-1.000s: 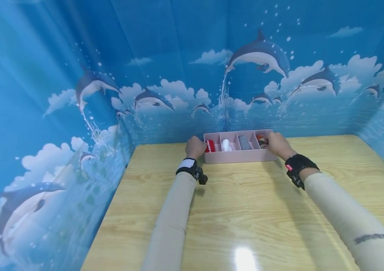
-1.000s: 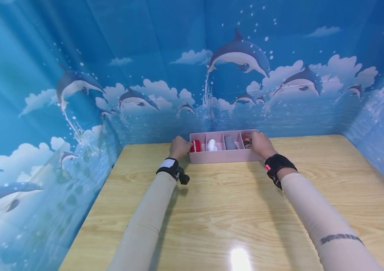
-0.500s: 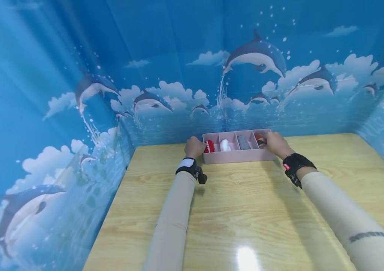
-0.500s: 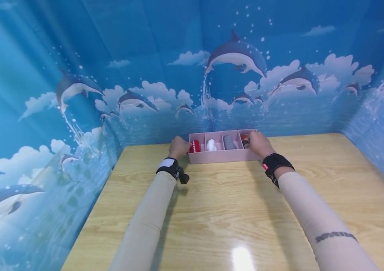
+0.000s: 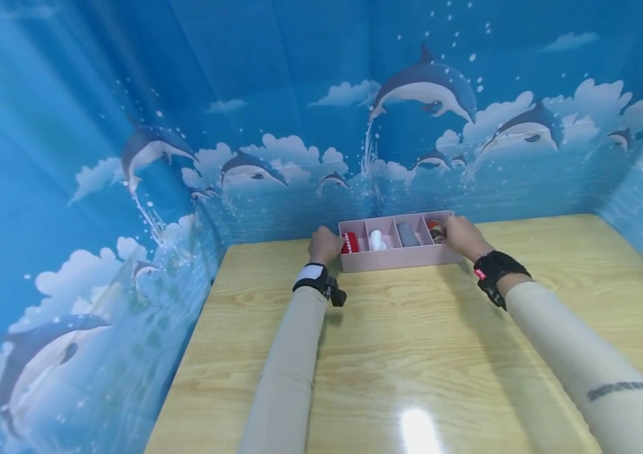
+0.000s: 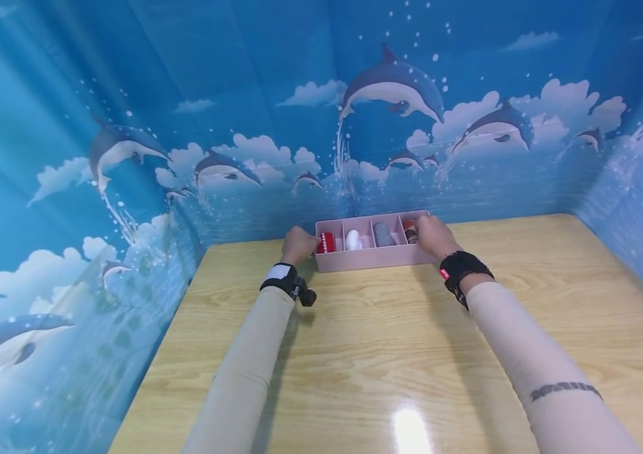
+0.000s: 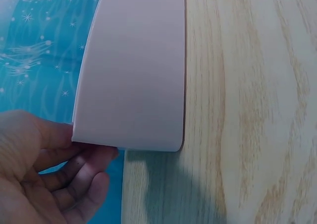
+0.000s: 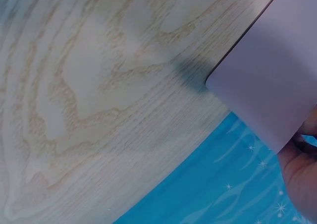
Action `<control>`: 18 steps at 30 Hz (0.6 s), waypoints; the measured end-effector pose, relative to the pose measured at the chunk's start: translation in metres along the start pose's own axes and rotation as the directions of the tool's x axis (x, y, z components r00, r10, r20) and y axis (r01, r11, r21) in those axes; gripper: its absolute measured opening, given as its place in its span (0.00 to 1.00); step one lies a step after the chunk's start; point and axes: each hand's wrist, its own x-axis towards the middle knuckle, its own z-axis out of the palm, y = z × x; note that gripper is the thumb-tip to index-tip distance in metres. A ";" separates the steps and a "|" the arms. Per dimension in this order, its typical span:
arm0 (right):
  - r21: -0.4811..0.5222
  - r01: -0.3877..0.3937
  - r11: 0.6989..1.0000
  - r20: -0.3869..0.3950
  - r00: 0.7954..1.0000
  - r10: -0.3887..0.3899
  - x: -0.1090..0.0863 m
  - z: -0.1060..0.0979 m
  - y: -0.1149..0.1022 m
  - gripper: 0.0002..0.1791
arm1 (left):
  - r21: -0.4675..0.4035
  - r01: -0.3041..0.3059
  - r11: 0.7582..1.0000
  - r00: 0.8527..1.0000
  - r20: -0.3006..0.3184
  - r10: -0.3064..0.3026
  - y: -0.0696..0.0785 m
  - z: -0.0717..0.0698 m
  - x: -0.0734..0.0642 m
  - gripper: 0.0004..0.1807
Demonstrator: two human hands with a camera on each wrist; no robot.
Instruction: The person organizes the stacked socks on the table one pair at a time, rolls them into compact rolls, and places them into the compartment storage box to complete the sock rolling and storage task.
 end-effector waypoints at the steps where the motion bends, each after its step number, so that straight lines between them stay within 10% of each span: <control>1: -0.007 0.002 1.000 -0.003 1.000 -0.002 -0.001 -0.001 0.000 0.25 | -0.005 -0.002 1.000 1.000 0.000 0.002 0.000 0.000 0.000 0.15; 12: 0.013 0.069 0.998 0.001 0.998 -0.069 -0.011 -0.002 0.007 0.18 | -0.001 -0.030 1.000 1.000 -0.007 0.030 -0.001 0.007 0.001 0.22; 18: 0.003 0.115 0.993 0.002 0.993 -0.115 -0.010 -0.005 -0.002 0.16 | 0.132 -0.168 0.977 0.980 -0.089 0.181 -0.003 0.001 0.000 0.17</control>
